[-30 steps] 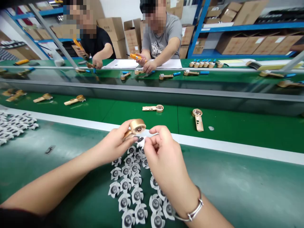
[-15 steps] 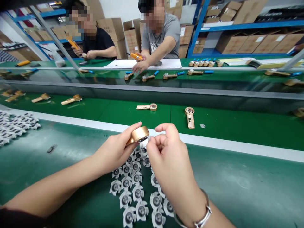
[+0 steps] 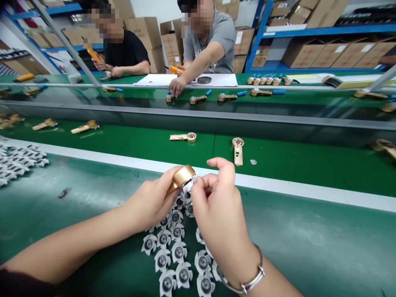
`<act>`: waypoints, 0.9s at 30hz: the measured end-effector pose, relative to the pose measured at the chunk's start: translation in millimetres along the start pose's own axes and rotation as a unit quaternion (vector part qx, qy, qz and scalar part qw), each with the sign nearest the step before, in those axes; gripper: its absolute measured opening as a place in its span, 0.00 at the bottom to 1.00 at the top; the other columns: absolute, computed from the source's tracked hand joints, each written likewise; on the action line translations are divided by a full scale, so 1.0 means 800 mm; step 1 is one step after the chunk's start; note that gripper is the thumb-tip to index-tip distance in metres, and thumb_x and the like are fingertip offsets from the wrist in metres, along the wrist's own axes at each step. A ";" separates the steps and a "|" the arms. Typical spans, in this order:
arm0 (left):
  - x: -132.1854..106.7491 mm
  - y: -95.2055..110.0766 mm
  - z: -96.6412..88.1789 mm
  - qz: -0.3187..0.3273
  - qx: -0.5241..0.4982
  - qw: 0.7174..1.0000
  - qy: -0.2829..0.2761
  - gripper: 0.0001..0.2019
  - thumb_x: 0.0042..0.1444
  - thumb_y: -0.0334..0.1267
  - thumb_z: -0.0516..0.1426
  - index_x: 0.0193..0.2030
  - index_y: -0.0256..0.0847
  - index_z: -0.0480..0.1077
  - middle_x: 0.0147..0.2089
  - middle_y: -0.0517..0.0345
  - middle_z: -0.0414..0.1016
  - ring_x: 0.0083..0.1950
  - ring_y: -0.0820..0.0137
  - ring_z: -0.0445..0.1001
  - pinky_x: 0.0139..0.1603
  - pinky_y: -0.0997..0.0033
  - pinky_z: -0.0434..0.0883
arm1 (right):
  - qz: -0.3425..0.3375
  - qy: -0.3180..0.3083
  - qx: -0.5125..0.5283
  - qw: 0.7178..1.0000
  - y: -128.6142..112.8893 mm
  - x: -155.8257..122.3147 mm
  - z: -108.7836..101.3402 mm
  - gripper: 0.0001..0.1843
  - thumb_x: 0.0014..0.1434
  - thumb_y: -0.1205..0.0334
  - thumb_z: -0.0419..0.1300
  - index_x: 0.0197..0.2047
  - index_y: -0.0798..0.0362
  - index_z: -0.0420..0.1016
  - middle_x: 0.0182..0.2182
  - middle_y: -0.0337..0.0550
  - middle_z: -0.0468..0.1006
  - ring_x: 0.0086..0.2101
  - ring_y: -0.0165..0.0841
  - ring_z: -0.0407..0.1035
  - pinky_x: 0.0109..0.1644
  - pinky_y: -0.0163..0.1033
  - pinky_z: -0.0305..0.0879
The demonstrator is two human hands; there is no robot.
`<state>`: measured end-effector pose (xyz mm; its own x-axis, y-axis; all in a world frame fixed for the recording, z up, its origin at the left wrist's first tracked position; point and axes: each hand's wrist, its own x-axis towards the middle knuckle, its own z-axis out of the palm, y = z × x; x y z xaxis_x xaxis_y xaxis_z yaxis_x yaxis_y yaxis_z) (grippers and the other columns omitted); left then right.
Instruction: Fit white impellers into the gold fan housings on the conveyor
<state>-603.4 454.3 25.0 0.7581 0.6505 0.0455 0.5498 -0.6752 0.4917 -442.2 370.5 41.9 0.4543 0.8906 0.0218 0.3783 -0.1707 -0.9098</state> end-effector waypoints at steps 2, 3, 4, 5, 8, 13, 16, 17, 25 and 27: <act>-0.001 -0.002 0.001 0.007 0.000 1.000 0.002 0.23 0.67 0.33 0.48 0.68 0.44 0.49 0.43 0.51 0.81 0.35 0.59 0.80 0.30 0.68 0.69 | 0.018 -0.015 0.033 0.999 0.001 0.002 -0.001 0.19 0.64 0.59 0.57 0.54 0.43 0.52 0.21 0.29 0.70 0.18 0.31 0.62 0.21 0.36 0.57; -0.001 -0.003 0.001 0.009 -0.007 1.000 0.003 0.23 0.67 0.33 0.48 0.67 0.44 0.50 0.42 0.52 0.81 0.35 0.60 0.80 0.30 0.68 0.69 | 0.027 -0.026 0.052 0.998 0.001 0.002 -0.001 0.20 0.64 0.59 0.56 0.54 0.43 0.52 0.21 0.29 0.70 0.18 0.31 0.61 0.21 0.36 0.56; -0.001 -0.004 0.001 0.014 -0.023 1.000 0.004 0.23 0.67 0.33 0.48 0.67 0.43 0.50 0.42 0.52 0.80 0.34 0.61 0.79 0.31 0.68 0.69 | 0.035 -0.036 0.070 0.996 0.000 0.003 -0.002 0.19 0.63 0.59 0.56 0.54 0.44 0.52 0.20 0.29 0.69 0.18 0.31 0.61 0.21 0.36 0.56; -0.002 -0.005 0.000 0.020 -0.047 0.999 0.004 0.22 0.67 0.33 0.48 0.66 0.43 0.51 0.41 0.53 0.80 0.34 0.63 0.79 0.31 0.69 0.69 | 0.038 -0.042 0.085 0.995 0.000 0.003 -0.002 0.19 0.63 0.59 0.56 0.54 0.44 0.53 0.20 0.29 0.69 0.18 0.31 0.60 0.21 0.36 0.55; -0.003 -0.005 -0.004 0.032 -0.115 0.993 0.005 0.19 0.67 0.34 0.49 0.64 0.41 0.53 0.38 0.55 0.78 0.33 0.67 0.76 0.31 0.71 0.68 | 0.035 -0.041 0.098 0.994 -0.003 0.001 -0.003 0.19 0.63 0.58 0.57 0.54 0.44 0.53 0.20 0.31 0.69 0.19 0.31 0.59 0.21 0.37 0.55; -0.006 -0.003 -0.006 0.034 -0.118 0.992 0.006 0.22 0.67 0.34 0.49 0.66 0.45 0.51 0.40 0.57 0.76 0.35 0.68 0.76 0.35 0.70 0.70 | 0.052 -0.035 0.094 0.994 -0.009 -0.003 -0.007 0.22 0.62 0.57 0.59 0.55 0.43 0.54 0.20 0.33 0.70 0.18 0.33 0.59 0.20 0.38 0.53; -0.007 -0.004 -0.005 0.042 -0.118 0.992 0.019 0.22 0.67 0.33 0.50 0.66 0.47 0.51 0.41 0.57 0.76 0.35 0.69 0.76 0.35 0.71 0.71 | 0.080 -0.044 0.115 0.989 -0.013 -0.001 -0.008 0.22 0.60 0.57 0.59 0.53 0.43 0.54 0.19 0.32 0.71 0.18 0.32 0.59 0.19 0.36 0.54; -0.007 -0.005 -0.005 0.049 -0.122 0.991 0.019 0.22 0.67 0.33 0.50 0.66 0.46 0.52 0.41 0.57 0.76 0.36 0.69 0.76 0.36 0.72 0.71 | 0.087 -0.047 0.127 0.987 -0.014 0.000 -0.009 0.22 0.60 0.57 0.59 0.53 0.43 0.54 0.19 0.31 0.71 0.18 0.32 0.60 0.19 0.35 0.55; -0.005 -0.010 -0.002 0.110 0.008 0.991 0.076 0.27 0.62 0.27 0.49 0.66 0.46 0.50 0.44 0.55 0.81 0.35 0.67 0.81 0.32 0.72 0.73 | 0.100 -0.036 0.160 0.981 -0.013 0.003 -0.008 0.24 0.59 0.60 0.60 0.54 0.43 0.54 0.20 0.29 0.71 0.21 0.31 0.65 0.22 0.32 0.59; -0.006 -0.010 0.004 0.144 0.052 0.983 0.099 0.28 0.61 0.26 0.49 0.67 0.44 0.49 0.48 0.51 0.81 0.37 0.65 0.82 0.32 0.70 0.75 | 0.113 -0.049 0.177 0.977 -0.010 0.003 -0.007 0.25 0.59 0.60 0.59 0.57 0.44 0.53 0.20 0.29 0.71 0.21 0.30 0.63 0.22 0.31 0.57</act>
<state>-610.3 455.7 17.6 0.8107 0.4745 0.3429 0.3628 -0.8669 0.3417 -439.7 372.1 51.6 0.4075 0.8863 -0.2201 -0.0322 -0.2269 -0.9734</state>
